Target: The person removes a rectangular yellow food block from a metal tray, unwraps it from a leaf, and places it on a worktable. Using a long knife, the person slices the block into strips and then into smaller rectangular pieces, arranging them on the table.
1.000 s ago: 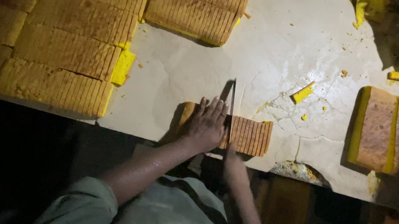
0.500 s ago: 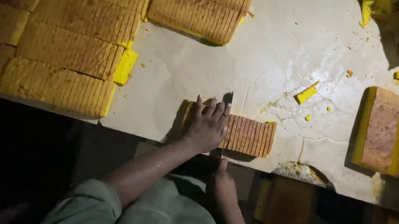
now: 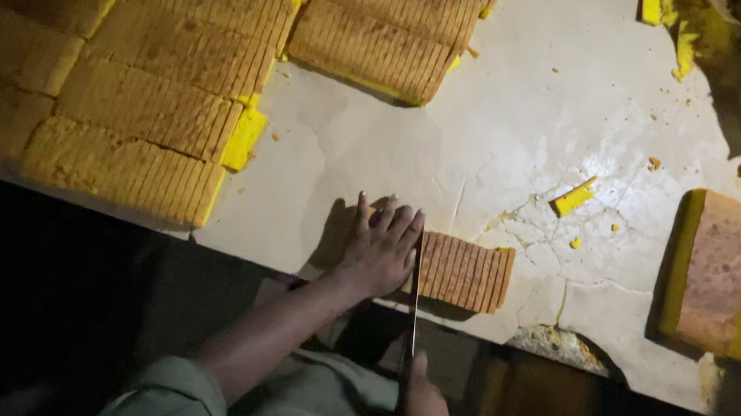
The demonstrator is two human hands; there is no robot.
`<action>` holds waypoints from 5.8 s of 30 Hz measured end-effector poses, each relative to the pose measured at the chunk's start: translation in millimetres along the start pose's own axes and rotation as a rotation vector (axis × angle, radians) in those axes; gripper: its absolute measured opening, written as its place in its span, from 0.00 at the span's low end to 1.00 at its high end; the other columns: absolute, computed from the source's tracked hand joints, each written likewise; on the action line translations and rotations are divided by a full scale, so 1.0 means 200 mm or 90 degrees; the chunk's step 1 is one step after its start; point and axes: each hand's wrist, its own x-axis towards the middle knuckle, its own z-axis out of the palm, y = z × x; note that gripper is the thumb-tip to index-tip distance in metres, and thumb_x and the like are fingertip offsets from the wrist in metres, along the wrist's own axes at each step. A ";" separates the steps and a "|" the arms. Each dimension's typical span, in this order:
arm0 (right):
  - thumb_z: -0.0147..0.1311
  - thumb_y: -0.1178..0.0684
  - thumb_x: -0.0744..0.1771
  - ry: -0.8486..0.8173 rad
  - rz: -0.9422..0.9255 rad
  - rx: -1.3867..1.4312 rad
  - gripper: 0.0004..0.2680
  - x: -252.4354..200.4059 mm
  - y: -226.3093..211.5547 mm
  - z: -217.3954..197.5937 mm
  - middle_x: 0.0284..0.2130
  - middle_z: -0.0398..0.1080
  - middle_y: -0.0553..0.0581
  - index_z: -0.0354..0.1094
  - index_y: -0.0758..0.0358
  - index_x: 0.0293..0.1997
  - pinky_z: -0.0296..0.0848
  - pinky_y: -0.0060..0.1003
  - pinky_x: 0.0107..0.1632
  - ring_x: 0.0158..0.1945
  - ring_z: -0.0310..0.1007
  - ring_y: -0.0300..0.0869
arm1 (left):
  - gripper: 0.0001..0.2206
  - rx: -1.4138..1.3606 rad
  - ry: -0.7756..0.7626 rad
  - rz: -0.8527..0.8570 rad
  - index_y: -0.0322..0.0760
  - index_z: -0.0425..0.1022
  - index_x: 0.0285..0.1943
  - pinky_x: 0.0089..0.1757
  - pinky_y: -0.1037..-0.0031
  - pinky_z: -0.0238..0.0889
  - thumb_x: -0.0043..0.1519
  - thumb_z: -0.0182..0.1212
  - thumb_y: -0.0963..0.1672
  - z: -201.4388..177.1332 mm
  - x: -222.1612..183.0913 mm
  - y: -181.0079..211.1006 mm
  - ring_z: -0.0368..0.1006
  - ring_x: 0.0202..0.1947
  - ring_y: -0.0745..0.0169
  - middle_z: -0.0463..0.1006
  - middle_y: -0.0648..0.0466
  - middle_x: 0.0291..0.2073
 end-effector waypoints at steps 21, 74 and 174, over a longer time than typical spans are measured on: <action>0.37 0.52 0.72 0.015 -0.006 0.045 0.21 -0.10 -0.07 0.13 0.38 0.75 0.72 0.35 0.57 0.75 0.75 0.50 0.51 0.41 0.74 0.65 | 0.31 -0.010 -0.048 0.030 0.30 0.49 0.78 0.64 0.24 0.26 0.66 0.46 0.49 -0.01 -0.01 -0.09 0.42 0.76 0.37 0.52 0.39 0.72; 0.31 0.26 0.70 0.013 0.313 0.546 0.31 -0.20 -0.68 -0.19 0.53 0.72 0.68 0.63 0.67 0.67 0.68 0.51 0.61 0.56 0.73 0.54 | 0.32 -0.162 0.063 0.025 0.26 0.47 0.78 0.69 0.46 0.38 0.65 0.48 0.45 0.13 -0.07 -0.23 0.37 0.77 0.36 0.47 0.36 0.76; 0.18 0.27 0.68 0.059 0.071 0.321 0.29 0.18 -0.71 0.17 0.33 0.75 0.66 0.57 0.61 0.60 0.79 0.46 0.36 0.35 0.79 0.55 | 0.33 -0.070 0.014 0.001 0.34 0.39 0.81 0.69 0.48 0.34 0.69 0.43 0.50 -0.06 -0.21 -0.50 0.43 0.76 0.40 0.51 0.35 0.76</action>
